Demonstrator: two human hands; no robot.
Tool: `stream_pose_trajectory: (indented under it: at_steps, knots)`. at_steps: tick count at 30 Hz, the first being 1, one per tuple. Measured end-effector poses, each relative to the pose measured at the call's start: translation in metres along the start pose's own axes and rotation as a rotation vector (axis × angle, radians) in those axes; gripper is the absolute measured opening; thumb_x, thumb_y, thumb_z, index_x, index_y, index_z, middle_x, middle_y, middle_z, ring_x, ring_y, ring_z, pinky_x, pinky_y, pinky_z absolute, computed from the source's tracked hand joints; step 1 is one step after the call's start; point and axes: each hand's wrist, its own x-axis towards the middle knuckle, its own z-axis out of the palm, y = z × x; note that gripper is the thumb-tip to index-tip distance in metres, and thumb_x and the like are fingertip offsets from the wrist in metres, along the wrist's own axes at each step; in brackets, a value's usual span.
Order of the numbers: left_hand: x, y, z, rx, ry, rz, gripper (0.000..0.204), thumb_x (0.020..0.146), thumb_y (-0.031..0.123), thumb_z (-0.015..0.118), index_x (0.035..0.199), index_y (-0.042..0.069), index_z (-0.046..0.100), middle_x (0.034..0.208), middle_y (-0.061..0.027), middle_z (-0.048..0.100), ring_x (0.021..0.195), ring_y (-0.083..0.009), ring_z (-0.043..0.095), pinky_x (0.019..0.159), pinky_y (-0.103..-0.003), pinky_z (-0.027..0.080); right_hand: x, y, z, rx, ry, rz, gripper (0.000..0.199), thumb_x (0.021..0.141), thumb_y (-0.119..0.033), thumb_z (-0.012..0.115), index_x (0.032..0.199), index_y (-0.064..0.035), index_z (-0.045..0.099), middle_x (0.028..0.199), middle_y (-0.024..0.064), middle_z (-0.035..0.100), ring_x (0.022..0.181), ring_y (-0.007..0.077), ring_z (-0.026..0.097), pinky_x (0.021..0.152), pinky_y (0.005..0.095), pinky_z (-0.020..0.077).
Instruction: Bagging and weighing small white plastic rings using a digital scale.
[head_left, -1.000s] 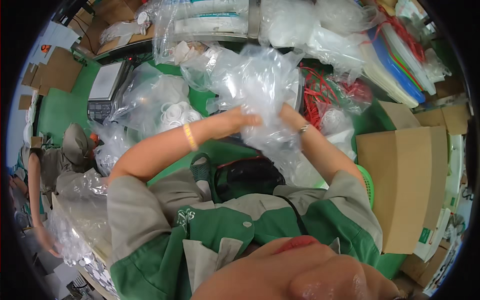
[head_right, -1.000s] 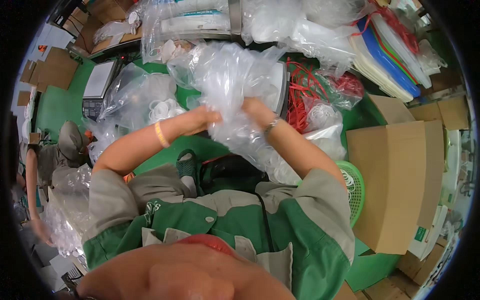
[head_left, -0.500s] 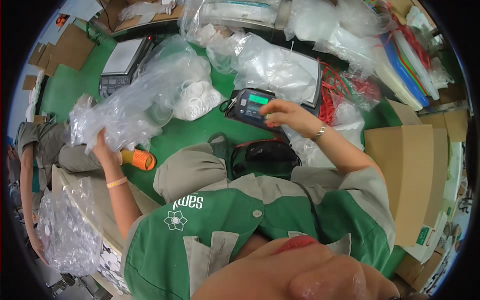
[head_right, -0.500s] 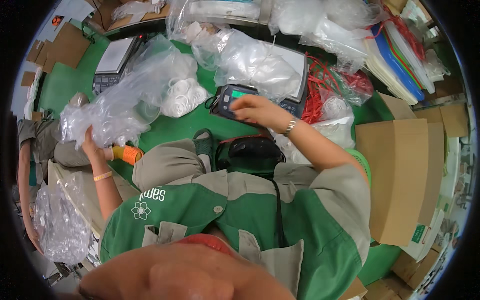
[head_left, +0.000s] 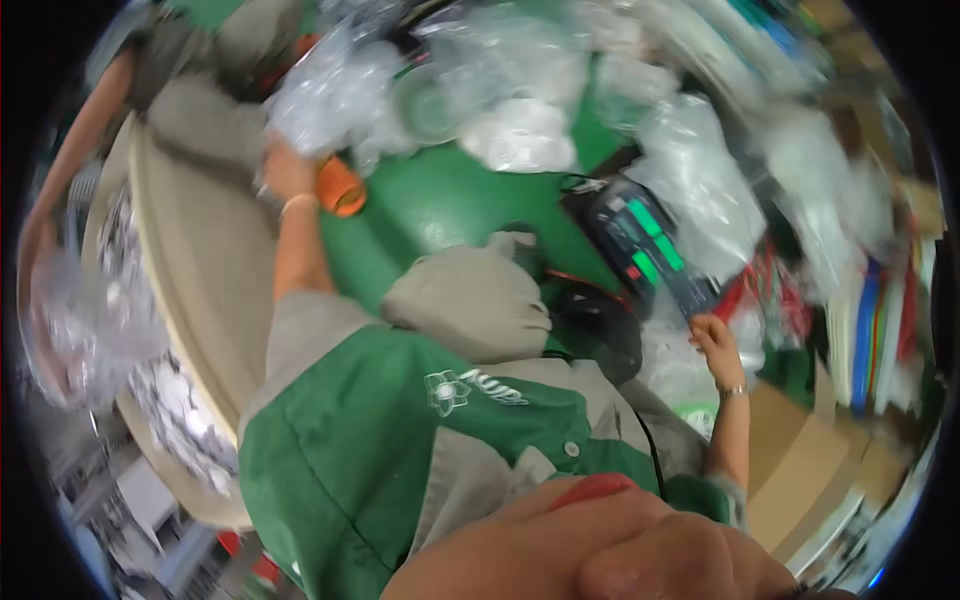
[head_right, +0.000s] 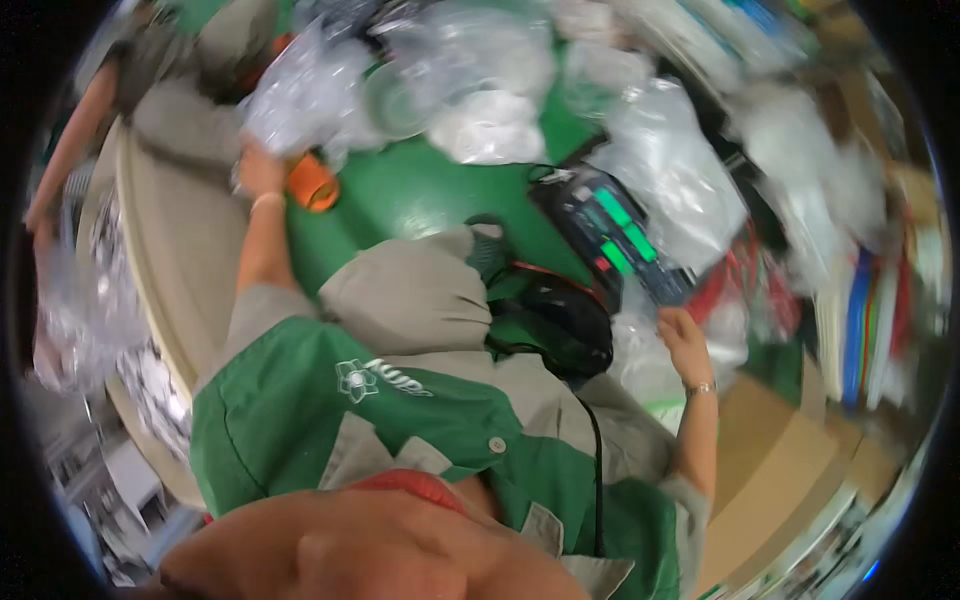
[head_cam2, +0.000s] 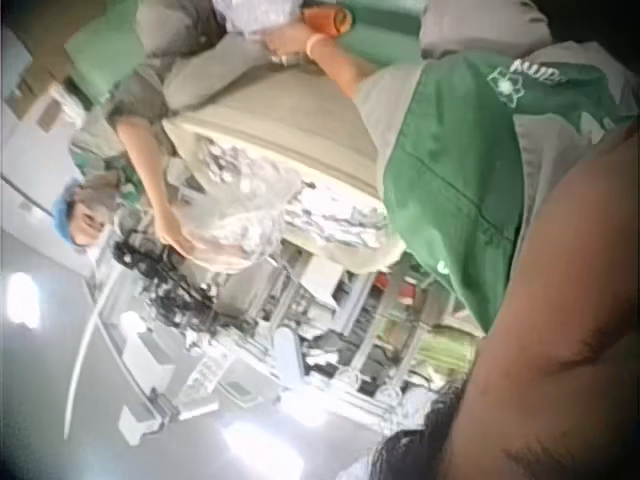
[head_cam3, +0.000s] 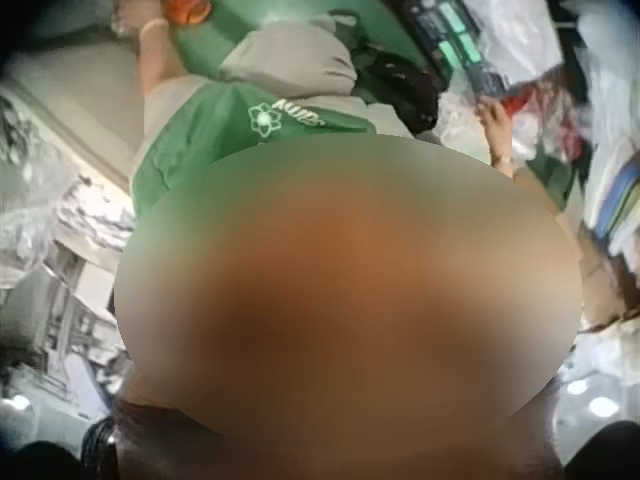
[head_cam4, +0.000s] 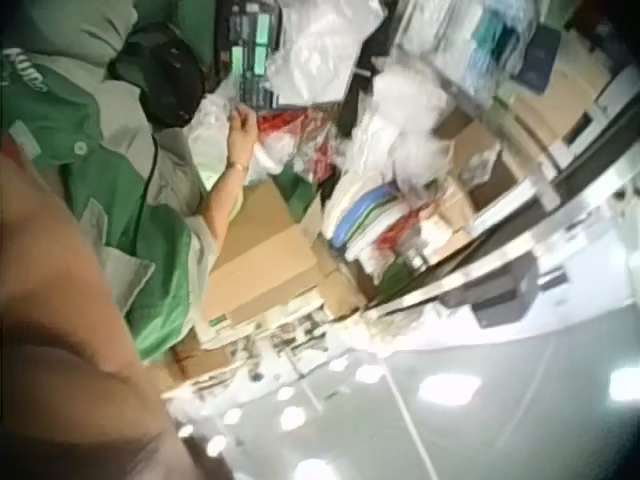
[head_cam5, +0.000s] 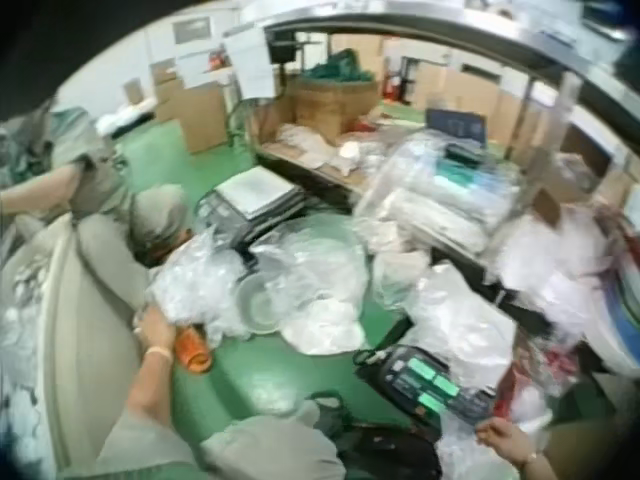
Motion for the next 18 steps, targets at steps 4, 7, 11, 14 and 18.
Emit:
stream_pose_trajectory:
  at_steps: [4, 7, 11, 14, 18]
  knots:
    - [-0.007, 0.013, 0.010, -0.142, -0.565, -0.209, 0.098, 0.062, 0.037, 0.072, 0.139, 0.012, 0.016, 0.137, -0.0211, 0.028, 0.126, -0.0373, 0.028, 0.095, -0.048, 0.034, 0.014, 0.001, 0.014, -0.021, -0.077, 0.031, 0.023, 0.083, -0.010, 0.055, 0.105, -0.0035, 0.054, 0.094, 0.0009, 0.058, 0.080, 0.0095, 0.054, 0.067, 0.0217, 0.0419]
    - [-0.021, 0.012, 0.037, -0.162, -0.679, -0.133, 0.105, 0.060, 0.039, 0.074, 0.140, 0.015, 0.010, 0.139, -0.0242, 0.021, 0.128, -0.0415, 0.020, 0.101, -0.050, 0.025, 0.020, 0.004, 0.013, 0.012, -0.116, 0.011, 0.023, 0.084, -0.009, 0.055, 0.105, -0.0023, 0.054, 0.095, 0.0013, 0.057, 0.082, 0.0101, 0.053, 0.072, 0.0230, 0.0432]
    - [-0.004, 0.053, 0.094, -0.408, -0.117, 0.138, 0.092, 0.069, 0.032, 0.070, 0.138, 0.007, 0.015, 0.138, -0.0284, 0.019, 0.128, -0.0444, 0.017, 0.105, -0.049, 0.017, 0.005, 0.005, -0.001, -0.047, -0.035, 0.016, 0.022, 0.083, -0.007, 0.055, 0.105, -0.0023, 0.053, 0.094, 0.0023, 0.056, 0.086, 0.0108, 0.052, 0.076, 0.0242, 0.0435]
    - [0.005, 0.089, 0.132, -0.975, -0.113, 0.053, 0.072, 0.076, 0.020, 0.062, 0.132, -0.004, 0.024, 0.133, -0.0290, 0.028, 0.124, -0.0392, 0.028, 0.105, -0.042, 0.021, -0.003, 0.019, -0.010, -0.175, 0.039, -0.084, 0.022, 0.083, -0.011, 0.057, 0.102, -0.0014, 0.054, 0.094, 0.0044, 0.057, 0.088, 0.0143, 0.052, 0.080, 0.0279, 0.0429]
    - [0.048, 0.008, 0.210, 0.055, -0.796, 0.530, 0.081, 0.077, 0.041, 0.053, 0.131, -0.010, 0.020, 0.125, -0.0312, 0.040, 0.117, -0.0405, 0.040, 0.099, -0.040, 0.032, -0.004, 0.004, -0.019, -0.029, 0.031, -0.089, 0.027, 0.085, -0.015, 0.057, 0.108, -0.0018, 0.053, 0.098, 0.0040, 0.058, 0.092, 0.0119, 0.052, 0.080, 0.0259, 0.0425]
